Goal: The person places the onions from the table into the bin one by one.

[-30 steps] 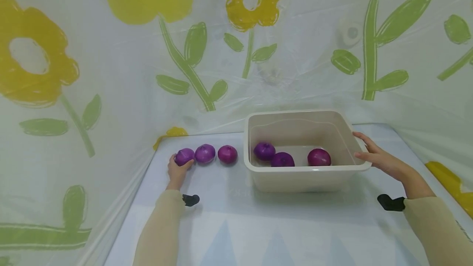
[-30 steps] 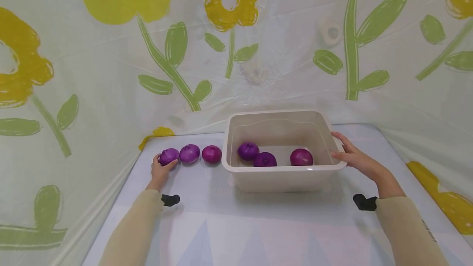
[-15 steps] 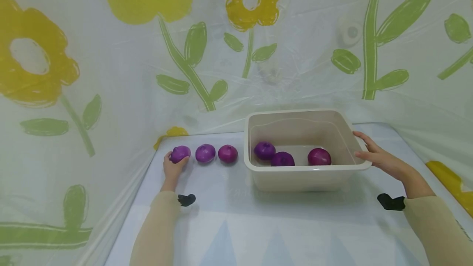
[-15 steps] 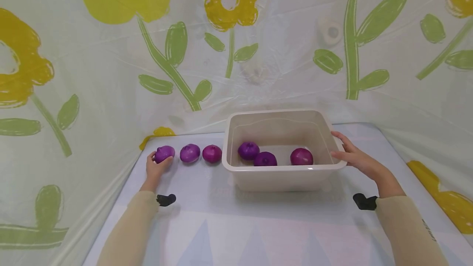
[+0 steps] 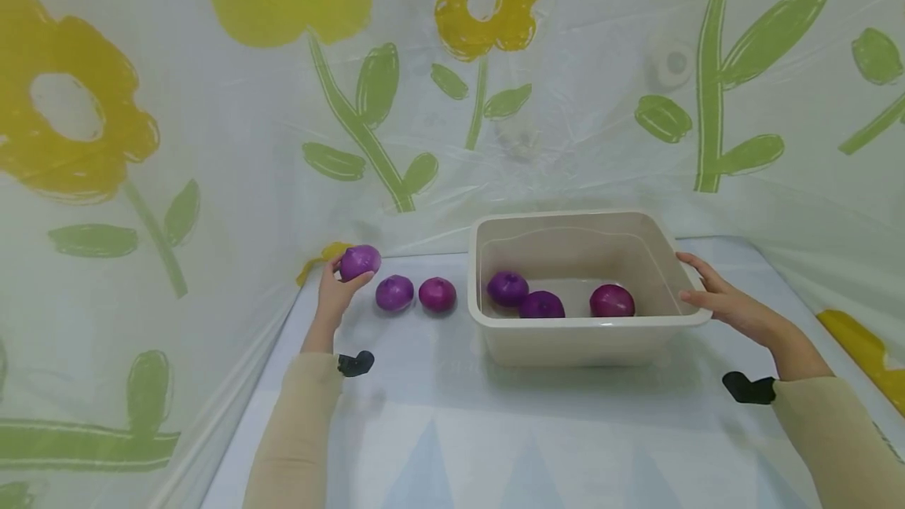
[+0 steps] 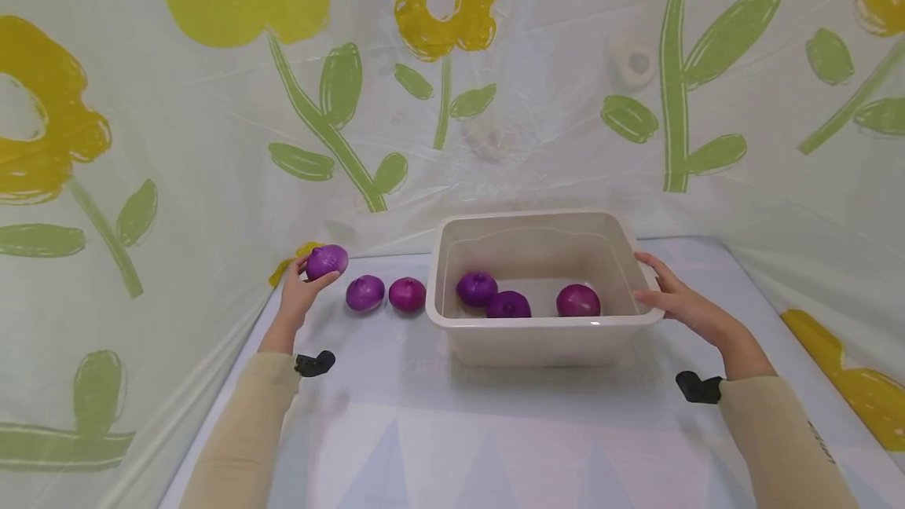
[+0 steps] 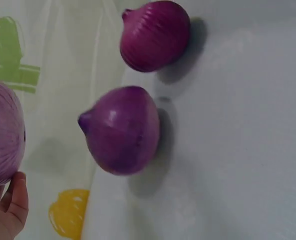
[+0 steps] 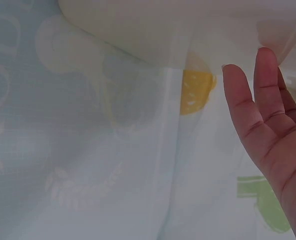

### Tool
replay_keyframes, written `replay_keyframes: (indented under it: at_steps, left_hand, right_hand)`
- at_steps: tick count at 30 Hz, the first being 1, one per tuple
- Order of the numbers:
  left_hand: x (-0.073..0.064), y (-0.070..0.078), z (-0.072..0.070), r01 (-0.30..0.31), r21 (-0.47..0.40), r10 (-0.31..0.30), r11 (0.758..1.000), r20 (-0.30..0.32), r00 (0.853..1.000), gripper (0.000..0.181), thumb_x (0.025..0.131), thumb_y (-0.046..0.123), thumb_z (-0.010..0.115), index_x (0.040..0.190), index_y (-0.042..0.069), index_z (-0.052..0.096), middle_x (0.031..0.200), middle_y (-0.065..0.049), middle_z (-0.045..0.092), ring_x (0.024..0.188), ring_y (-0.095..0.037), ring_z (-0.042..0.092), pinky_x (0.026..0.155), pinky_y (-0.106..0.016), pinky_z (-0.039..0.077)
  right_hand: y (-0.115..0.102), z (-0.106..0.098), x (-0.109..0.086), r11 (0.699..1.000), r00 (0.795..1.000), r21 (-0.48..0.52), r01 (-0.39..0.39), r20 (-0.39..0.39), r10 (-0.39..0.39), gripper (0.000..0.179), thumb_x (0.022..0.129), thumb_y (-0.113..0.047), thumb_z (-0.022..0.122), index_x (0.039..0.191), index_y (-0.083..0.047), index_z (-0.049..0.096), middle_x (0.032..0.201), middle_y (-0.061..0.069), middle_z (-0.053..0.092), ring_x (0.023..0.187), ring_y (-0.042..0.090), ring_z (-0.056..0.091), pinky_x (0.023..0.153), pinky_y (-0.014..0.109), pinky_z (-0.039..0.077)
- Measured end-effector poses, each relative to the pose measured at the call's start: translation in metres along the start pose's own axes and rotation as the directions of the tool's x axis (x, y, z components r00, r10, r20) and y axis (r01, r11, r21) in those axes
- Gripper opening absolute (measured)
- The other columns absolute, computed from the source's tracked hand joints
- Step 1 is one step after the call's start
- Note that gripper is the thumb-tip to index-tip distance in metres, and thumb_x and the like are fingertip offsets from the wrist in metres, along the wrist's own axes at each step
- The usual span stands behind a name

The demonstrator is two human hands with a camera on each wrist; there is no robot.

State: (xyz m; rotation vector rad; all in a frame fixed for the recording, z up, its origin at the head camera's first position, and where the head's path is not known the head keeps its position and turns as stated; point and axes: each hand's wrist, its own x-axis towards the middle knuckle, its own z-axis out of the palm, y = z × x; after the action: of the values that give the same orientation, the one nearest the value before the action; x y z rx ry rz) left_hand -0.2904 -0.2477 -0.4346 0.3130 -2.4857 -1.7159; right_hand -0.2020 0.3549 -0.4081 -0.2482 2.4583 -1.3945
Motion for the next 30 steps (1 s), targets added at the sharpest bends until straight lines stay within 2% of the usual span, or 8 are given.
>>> replay_keyframes:
  at_steps: [8,14,22,26,30]
  left_hand:
    - [-0.008,0.054,0.009,-0.057,0.001,0.057,0.998,0.085,0.995,0.081,0.078,0.032,0.072,0.142,0.019,0.024,0.147,-0.013,0.025,0.127,-0.032,0.034,0.104,-0.045,0.034]
    - [-0.014,0.089,0.023,-0.112,-0.016,0.113,0.994,0.162,0.98,0.08,0.078,0.028,0.072,0.142,0.019,0.024,0.147,-0.011,0.024,0.123,-0.031,0.038,0.102,-0.046,0.035]
    - [-0.029,0.133,0.051,-0.166,-0.072,0.179,0.983,0.249,0.952,0.077,0.078,0.022,0.072,0.141,0.017,0.028,0.145,-0.01,0.027,0.117,-0.029,0.043,0.099,-0.045,0.039]
    - [-0.033,0.147,0.069,-0.177,-0.077,0.192,0.981,0.285,0.939,0.077,0.076,0.025,0.074,0.14,0.019,0.03,0.144,-0.007,0.029,0.117,-0.027,0.044,0.099,-0.044,0.04]
    - [-0.036,0.156,0.088,-0.196,-0.109,0.222,0.974,0.335,0.916,0.076,0.076,0.023,0.074,0.139,0.02,0.03,0.144,-0.007,0.03,0.117,-0.026,0.046,0.099,-0.044,0.04]
  right_hand:
    - [0.002,0.0,0.0,1.0,1.0,0.007,0.026,0.002,-0.026,0.072,0.094,-0.028,0.042,0.146,-0.03,-0.008,0.147,0.026,-0.003,0.123,0.049,0.014,0.085,0.073,0.028]
    - [0.002,0.0,0.0,1.0,1.0,0.002,0.022,0.001,-0.022,0.072,0.094,-0.029,0.042,0.146,-0.031,-0.008,0.147,0.027,-0.004,0.124,0.049,0.014,0.084,0.073,0.028]
    - [0.002,0.0,0.0,1.0,1.0,0.011,0.021,0.001,-0.021,0.072,0.094,-0.029,0.042,0.146,-0.031,-0.008,0.148,0.026,-0.004,0.124,0.049,0.014,0.085,0.073,0.028]
    - [0.002,0.0,0.0,1.0,1.0,0.01,0.02,-0.001,-0.02,0.072,0.094,-0.029,0.042,0.146,-0.03,-0.008,0.148,0.025,-0.005,0.124,0.049,0.013,0.085,0.073,0.028]
    - [0.003,-0.001,0.002,1.0,1.0,0.002,0.011,-0.006,-0.011,0.074,0.094,-0.03,0.043,0.146,-0.03,-0.009,0.149,0.025,-0.007,0.125,0.05,0.01,0.085,0.074,0.027]
